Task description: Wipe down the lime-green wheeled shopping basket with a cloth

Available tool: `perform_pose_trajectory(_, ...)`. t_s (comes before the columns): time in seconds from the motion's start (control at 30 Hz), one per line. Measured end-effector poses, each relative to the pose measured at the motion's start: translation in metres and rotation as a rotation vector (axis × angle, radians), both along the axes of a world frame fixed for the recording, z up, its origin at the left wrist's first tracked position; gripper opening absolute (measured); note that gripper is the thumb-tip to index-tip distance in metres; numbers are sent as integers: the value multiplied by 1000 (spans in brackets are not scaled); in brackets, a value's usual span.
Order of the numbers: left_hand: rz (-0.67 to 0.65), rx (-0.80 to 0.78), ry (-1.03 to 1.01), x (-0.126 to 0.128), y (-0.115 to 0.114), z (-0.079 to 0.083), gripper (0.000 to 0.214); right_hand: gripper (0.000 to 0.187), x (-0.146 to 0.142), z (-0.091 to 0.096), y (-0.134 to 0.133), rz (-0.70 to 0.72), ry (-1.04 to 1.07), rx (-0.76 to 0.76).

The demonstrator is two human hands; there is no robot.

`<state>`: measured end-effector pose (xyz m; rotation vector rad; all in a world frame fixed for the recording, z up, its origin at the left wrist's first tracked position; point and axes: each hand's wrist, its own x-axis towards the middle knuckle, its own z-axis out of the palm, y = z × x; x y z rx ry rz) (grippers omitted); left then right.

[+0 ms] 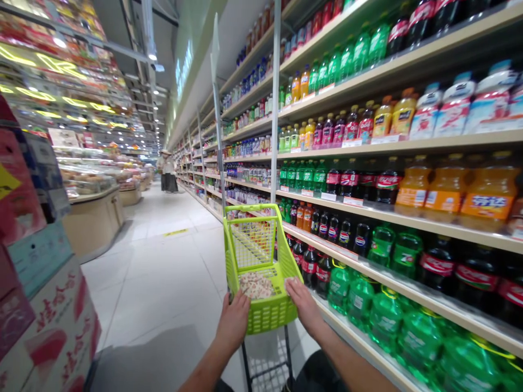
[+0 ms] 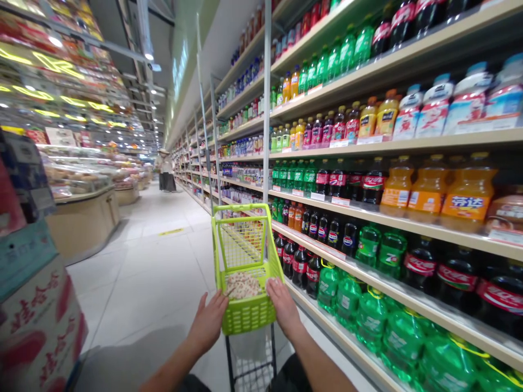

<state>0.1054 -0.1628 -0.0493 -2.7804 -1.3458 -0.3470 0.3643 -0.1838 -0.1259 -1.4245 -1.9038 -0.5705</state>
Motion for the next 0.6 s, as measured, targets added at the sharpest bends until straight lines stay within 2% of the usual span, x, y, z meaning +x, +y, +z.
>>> perform_pose_trajectory(0.17,-53,-45,-29,38,-26,8,40,40,33,3,1,-13,120,-98)
perform_pose_trajectory(0.27,-149,-93,-44,58,-41,10,40,37,59,18,-1,-74,219,-213)
perform_pose_trajectory(0.37,-280,-113,-9,66,-37,7,49,36,72,33,-9,-137,293,-283)
perform_pose_trajectory(0.43,-262,-88,35,65,-24,4,57,39,63,36,-18,-127,331,-311)
perform_pose_trajectory(0.5,-157,-56,83,61,-5,3,63,45,38,31,-29,-66,358,-317)
perform_pose_trajectory(0.6,-53,-5,149,51,20,7,69,54,-5,18,-42,-7,363,-224)
